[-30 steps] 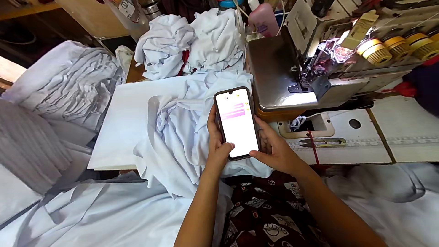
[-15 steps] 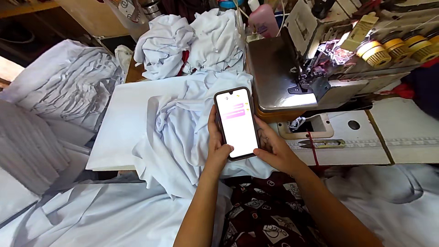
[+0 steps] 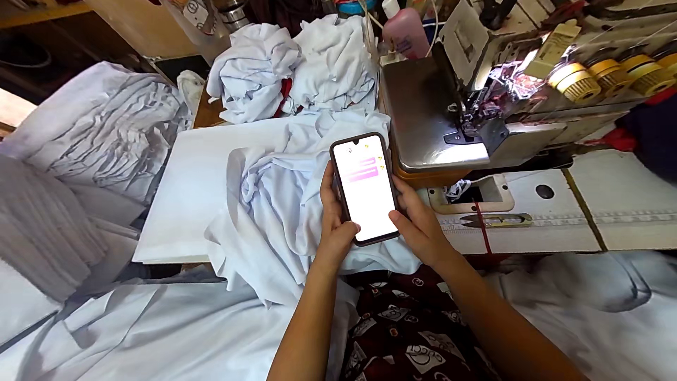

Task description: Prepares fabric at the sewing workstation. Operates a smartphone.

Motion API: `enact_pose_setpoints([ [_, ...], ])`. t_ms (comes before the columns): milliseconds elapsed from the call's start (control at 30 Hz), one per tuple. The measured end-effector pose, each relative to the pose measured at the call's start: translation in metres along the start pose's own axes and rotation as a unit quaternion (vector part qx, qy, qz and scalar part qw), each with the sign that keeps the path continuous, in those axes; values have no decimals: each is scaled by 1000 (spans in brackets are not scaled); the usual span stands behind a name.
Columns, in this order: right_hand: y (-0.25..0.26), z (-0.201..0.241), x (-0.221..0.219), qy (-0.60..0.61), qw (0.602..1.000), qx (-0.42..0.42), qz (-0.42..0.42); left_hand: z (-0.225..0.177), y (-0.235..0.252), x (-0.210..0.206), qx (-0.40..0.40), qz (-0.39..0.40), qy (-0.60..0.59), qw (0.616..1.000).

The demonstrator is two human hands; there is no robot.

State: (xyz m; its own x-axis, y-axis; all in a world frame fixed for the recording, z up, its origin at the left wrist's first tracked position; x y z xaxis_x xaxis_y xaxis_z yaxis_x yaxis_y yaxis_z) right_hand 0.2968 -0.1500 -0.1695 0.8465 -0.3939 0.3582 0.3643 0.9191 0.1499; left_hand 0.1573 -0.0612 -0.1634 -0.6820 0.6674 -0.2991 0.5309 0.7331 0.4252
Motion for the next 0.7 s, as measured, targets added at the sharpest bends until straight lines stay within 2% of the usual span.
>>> enact_pose_setpoints([
  [200, -4, 4, -2, -73, 997, 27, -29, 0, 1, -1, -4, 1, -1, 1000],
  [467, -4, -2, 0, -14, 1000, 24, 6, 1, 0, 1, 0, -7, 4, 1000],
  [700, -3, -4, 3, 77, 994, 18, 75, 1, 0, 1, -5, -8, -8, 1000],
])
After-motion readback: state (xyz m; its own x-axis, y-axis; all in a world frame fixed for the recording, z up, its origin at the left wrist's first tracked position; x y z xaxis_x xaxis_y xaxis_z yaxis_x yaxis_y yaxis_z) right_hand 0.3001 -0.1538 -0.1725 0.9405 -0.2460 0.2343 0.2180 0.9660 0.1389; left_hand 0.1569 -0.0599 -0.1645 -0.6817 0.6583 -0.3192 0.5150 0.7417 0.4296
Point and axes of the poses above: each hand's wrist, its own y-axis towards the middle knuckle, its own x-axis out of the back of the hand, z = x × y, the point moved 5 cm from there along y, towards the middle knuckle, and after that the axes turned 9 degrees about -x, right-handed, at the moved point
